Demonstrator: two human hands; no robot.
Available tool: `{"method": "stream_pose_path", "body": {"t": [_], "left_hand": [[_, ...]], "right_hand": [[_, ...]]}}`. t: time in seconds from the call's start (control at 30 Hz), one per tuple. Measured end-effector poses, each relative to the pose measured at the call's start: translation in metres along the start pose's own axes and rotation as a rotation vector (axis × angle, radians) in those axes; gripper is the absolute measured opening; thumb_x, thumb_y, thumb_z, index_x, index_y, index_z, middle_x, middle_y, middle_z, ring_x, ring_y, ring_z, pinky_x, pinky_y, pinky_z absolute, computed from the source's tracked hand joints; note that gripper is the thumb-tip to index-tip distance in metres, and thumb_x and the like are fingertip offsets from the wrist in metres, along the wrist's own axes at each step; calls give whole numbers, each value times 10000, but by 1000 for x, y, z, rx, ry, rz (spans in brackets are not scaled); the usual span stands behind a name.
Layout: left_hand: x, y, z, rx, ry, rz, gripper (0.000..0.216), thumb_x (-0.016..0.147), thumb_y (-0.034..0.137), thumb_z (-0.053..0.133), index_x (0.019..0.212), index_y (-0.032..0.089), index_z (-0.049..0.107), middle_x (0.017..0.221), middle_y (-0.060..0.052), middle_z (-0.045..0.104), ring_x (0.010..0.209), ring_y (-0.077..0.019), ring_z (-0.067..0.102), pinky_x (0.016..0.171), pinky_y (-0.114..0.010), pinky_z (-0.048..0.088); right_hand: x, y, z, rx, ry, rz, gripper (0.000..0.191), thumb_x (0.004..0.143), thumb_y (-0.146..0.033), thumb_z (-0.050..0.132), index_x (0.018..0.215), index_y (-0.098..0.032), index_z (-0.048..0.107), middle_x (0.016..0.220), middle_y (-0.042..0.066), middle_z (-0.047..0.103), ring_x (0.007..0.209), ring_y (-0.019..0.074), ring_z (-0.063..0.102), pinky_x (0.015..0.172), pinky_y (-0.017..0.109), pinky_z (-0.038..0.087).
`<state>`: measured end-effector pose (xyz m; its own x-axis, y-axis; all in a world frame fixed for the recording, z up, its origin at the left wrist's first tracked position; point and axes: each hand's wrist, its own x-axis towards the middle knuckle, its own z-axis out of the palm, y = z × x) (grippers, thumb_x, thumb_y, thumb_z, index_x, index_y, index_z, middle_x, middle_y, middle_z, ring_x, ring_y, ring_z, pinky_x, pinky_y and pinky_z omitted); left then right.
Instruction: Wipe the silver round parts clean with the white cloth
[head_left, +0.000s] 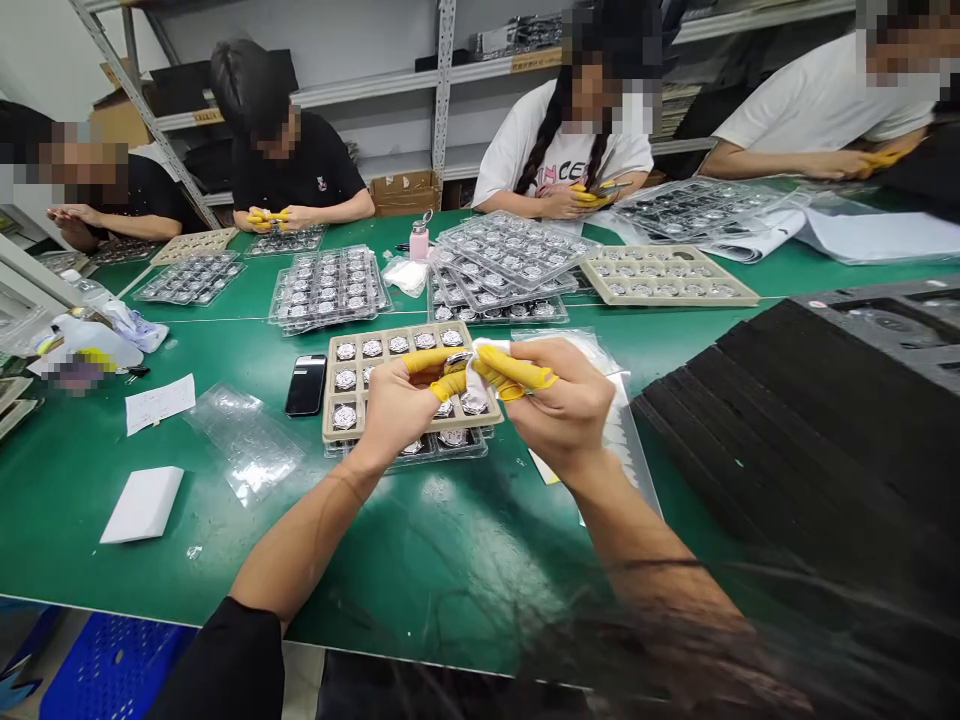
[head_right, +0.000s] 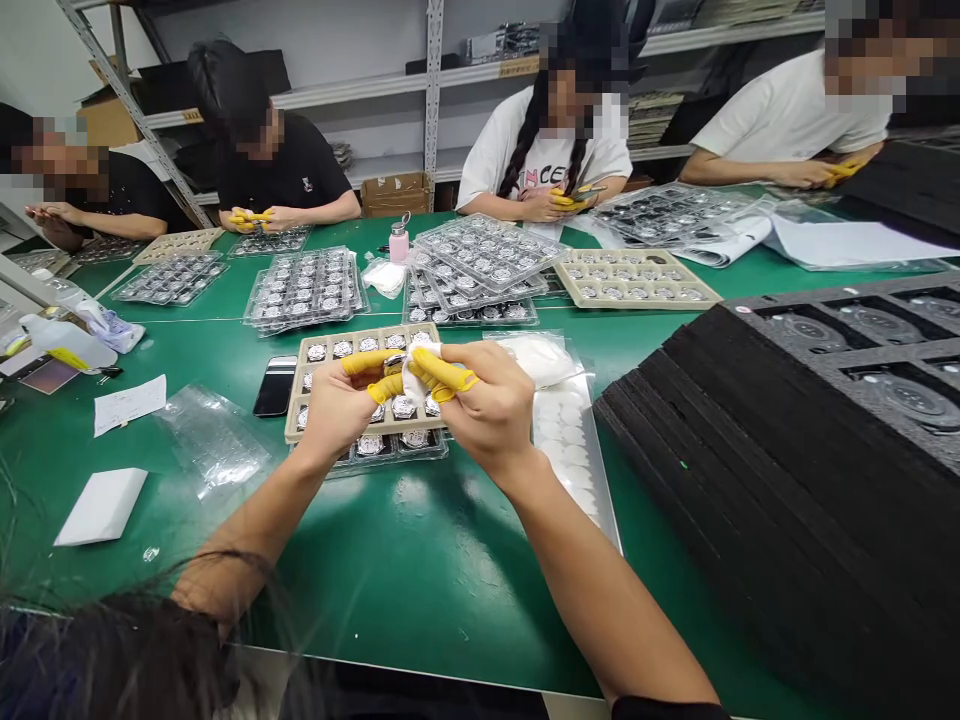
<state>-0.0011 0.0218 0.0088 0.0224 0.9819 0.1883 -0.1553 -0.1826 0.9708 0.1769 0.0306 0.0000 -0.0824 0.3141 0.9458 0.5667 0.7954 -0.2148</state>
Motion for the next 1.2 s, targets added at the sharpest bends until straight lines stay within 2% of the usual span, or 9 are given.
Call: {"method": "stream_pose_path", "body": {"t": [0.17,0.33,0.5,0.57,0.67,0.77,0.83,1.03,1.2], "left_hand": [[-6,-3,-1,270,7,204,287,796,314,841,1063,210,847,1050,-61,831,959,-243,776,898,-364,627],[-12,0,-3,783,38,464,204,876,262,733,1032,215,855,775,-39,790,666,-166,685,630,-281,511],[-17,-2,-3,952,71,577,180,866,242,695,918,185,858,620,-37,690,564,-142,576,559,-280,409],[-17,-4,0,904,68,526,175,852,258,723,938,188,858,647,-46,707,577,-147,582,577,-290,427],[-12,-6,4,642,50,307,174,813,286,787,943,187,845,763,-56,762,664,-165,651,650,-301,503],[-2,-4,3,200,28,41,309,744,374,872,966,169,806,890,-57,786,791,-182,716,762,-326,582],[3,-1,1,-14,19,-45,424,656,402,938,965,166,769,907,-44,775,830,-187,727,811,-355,609],[1,2,3,-62,-11,27,415,599,373,982,877,165,754,915,-35,756,862,-185,727,850,-349,613],[3,2,2,-69,74,48,379,591,355,979,869,177,793,890,-41,787,877,-191,743,870,-343,612]], "right_hand": [[-3,2,2,37,-43,73,234,902,-152,673,1047,-289,796,945,21,787,808,193,703,698,350,558],[-6,2,4,119,-14,86,346,894,-86,618,1092,-315,783,945,23,774,812,199,701,697,361,555],[-10,5,6,-63,-90,-37,372,804,-40,567,1014,-264,776,939,13,788,770,181,686,660,335,526],[-10,8,2,-239,-129,-67,347,759,-38,575,957,-242,773,906,11,793,744,179,666,638,327,483],[-5,15,-8,-423,-133,-8,323,734,-22,586,910,-219,771,886,28,786,737,188,647,651,332,453],[5,22,-19,-342,-4,139,338,734,3,560,894,-206,773,864,40,765,752,197,667,659,327,489],[12,21,-22,-183,55,197,323,771,-17,574,923,-217,777,864,28,759,762,190,694,655,315,522],[8,-3,-7,6,4,72,216,900,-139,653,1023,-281,759,919,11,778,797,172,735,701,317,574],[1,-11,-5,-62,133,-20,320,888,-98,678,1123,-303,750,901,20,776,790,206,714,696,354,539]]}}
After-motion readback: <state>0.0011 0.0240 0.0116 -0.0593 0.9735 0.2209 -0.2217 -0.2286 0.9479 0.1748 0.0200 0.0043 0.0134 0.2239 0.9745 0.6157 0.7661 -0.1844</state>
